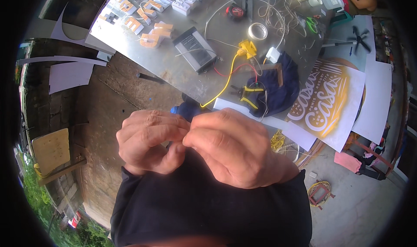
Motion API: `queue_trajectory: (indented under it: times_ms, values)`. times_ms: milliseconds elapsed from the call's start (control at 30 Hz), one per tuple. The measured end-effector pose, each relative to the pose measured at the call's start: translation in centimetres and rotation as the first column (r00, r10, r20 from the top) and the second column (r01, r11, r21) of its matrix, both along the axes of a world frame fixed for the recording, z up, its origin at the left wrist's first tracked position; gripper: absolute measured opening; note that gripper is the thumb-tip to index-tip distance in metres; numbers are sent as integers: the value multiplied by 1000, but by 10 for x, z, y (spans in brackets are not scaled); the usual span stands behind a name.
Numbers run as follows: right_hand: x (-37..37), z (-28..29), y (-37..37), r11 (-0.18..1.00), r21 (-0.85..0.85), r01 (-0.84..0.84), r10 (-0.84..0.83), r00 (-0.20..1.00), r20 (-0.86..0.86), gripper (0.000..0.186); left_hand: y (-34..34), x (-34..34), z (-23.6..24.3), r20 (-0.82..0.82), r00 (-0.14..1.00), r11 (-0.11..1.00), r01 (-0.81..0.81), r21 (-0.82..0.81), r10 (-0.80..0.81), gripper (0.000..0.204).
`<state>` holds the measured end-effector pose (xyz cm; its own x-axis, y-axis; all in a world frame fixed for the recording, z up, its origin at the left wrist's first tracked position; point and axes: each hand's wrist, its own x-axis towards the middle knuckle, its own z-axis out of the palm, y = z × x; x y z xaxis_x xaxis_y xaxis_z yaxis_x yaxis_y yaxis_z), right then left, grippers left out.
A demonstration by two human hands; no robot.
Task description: Stripping and connecting electrical wires for illuminated sign letters at an assembly table.
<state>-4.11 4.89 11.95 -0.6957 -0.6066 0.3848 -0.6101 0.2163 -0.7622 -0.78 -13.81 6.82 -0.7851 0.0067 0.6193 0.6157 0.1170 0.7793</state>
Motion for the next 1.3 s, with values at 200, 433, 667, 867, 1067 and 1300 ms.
queue_trajectory:
  times_ms: [200,433,667,867,1067,1300]
  values:
    - [1,7,-10,999,38,-21,20,1000,2,27,-15,-4,0,-136,991,990,-30,-140,11,12]
    - [9,7,-27,999,43,25,-26,999,19,28,-26,-3,-8,-105,989,995,98,-26,-100,12]
    - [19,8,-34,997,62,38,-35,998,-48,32,-34,7,-4,-74,987,990,139,-12,-140,15]
    - [22,4,-38,999,12,-48,49,992,-116,29,-39,16,3,-64,982,983,179,42,-176,3]
    - [23,-4,-45,990,-91,-109,85,969,-232,21,-40,23,2,-136,986,995,99,6,-97,3]
    - [19,-8,-41,981,-119,-152,98,923,-372,22,-35,18,1,-250,968,1000,1,-16,-5,11]
